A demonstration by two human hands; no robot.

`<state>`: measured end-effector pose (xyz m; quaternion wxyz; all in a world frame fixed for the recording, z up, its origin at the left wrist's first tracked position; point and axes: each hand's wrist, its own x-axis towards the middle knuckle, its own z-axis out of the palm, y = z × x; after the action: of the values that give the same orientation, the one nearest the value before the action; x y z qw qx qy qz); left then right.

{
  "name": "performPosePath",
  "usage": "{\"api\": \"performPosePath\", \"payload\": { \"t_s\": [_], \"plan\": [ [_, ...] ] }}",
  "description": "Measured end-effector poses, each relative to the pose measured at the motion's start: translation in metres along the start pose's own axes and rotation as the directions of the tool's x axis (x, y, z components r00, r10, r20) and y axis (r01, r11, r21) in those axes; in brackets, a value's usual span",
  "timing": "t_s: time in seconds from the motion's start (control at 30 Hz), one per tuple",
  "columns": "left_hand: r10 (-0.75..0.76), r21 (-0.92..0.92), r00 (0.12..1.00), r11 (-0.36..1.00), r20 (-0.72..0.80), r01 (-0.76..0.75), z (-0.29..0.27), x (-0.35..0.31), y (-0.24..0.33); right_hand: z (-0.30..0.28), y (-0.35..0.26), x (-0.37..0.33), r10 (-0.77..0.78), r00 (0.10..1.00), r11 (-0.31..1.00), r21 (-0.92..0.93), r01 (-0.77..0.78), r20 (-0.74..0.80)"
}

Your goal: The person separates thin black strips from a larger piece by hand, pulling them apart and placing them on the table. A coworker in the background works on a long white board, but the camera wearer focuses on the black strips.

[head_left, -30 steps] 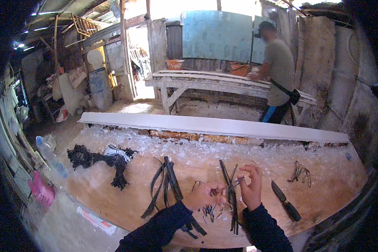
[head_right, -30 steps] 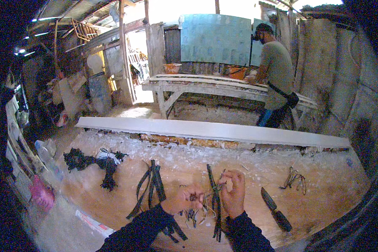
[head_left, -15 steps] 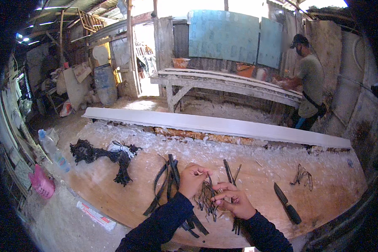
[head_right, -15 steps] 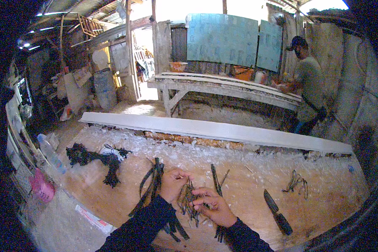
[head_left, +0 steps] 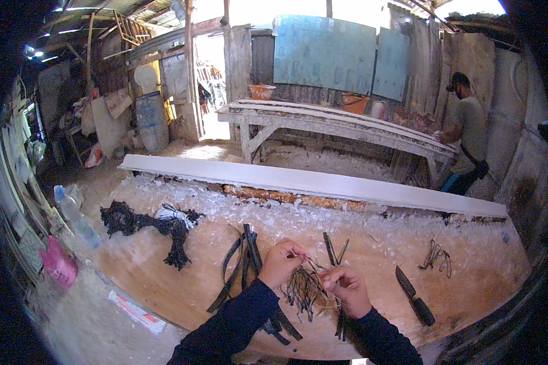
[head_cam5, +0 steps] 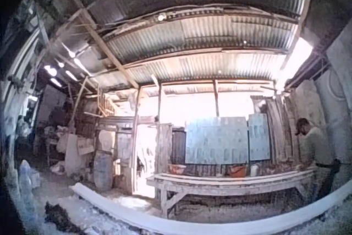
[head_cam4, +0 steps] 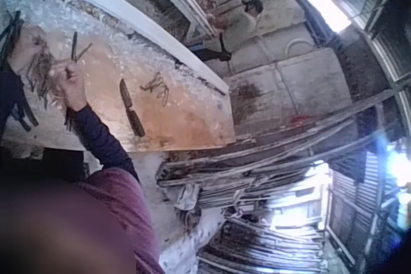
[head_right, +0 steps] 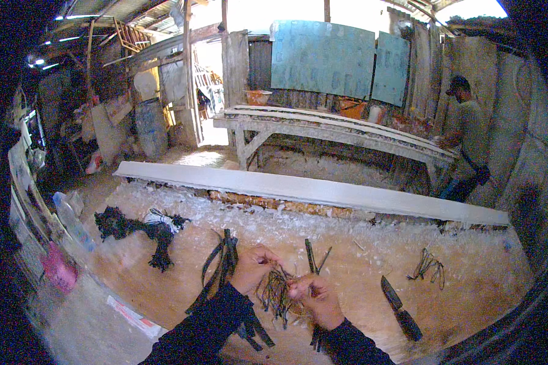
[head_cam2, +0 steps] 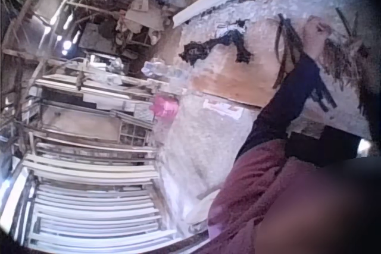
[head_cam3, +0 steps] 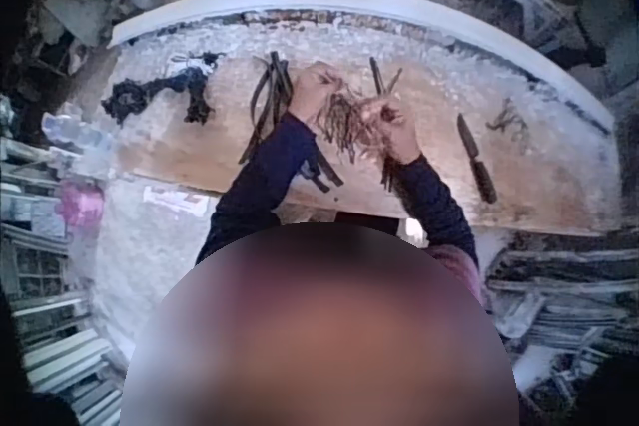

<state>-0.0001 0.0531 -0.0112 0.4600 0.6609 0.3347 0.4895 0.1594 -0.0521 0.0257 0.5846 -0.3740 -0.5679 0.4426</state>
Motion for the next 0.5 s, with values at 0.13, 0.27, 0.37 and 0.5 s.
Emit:
{"api": "performPosePath", "payload": {
  "t_s": [0.13, 0.27, 0.37, 0.5],
  "plan": [
    [0.076, -0.042, 0.971, 0.997, 0.228, -0.068, 0.003, -0.002, 0.007, -0.01, -0.006, 0.008, 0.024, 0.941, 0.996, -0.072, -0.051, -0.338],
    [0.255, -0.093, 0.8, 0.965, 0.543, -0.244, 0.023, -0.018, 0.021, -0.019, -0.005, 0.014, 0.082, 0.906, 0.996, 0.017, -0.082, -0.416],
    [0.035, -0.229, 0.654, 0.95, 0.756, 0.214, 0.031, -0.033, 0.032, -0.025, 0.006, 0.02, -0.365, 0.87, 0.754, -0.654, 0.066, -0.332],
    [0.17, -0.09, 0.63, 0.983, 0.758, -0.158, 0.02, -0.026, 0.039, -0.032, 0.021, 0.023, -0.311, 0.871, 0.869, -0.485, 0.099, -0.38]
  ]
}}
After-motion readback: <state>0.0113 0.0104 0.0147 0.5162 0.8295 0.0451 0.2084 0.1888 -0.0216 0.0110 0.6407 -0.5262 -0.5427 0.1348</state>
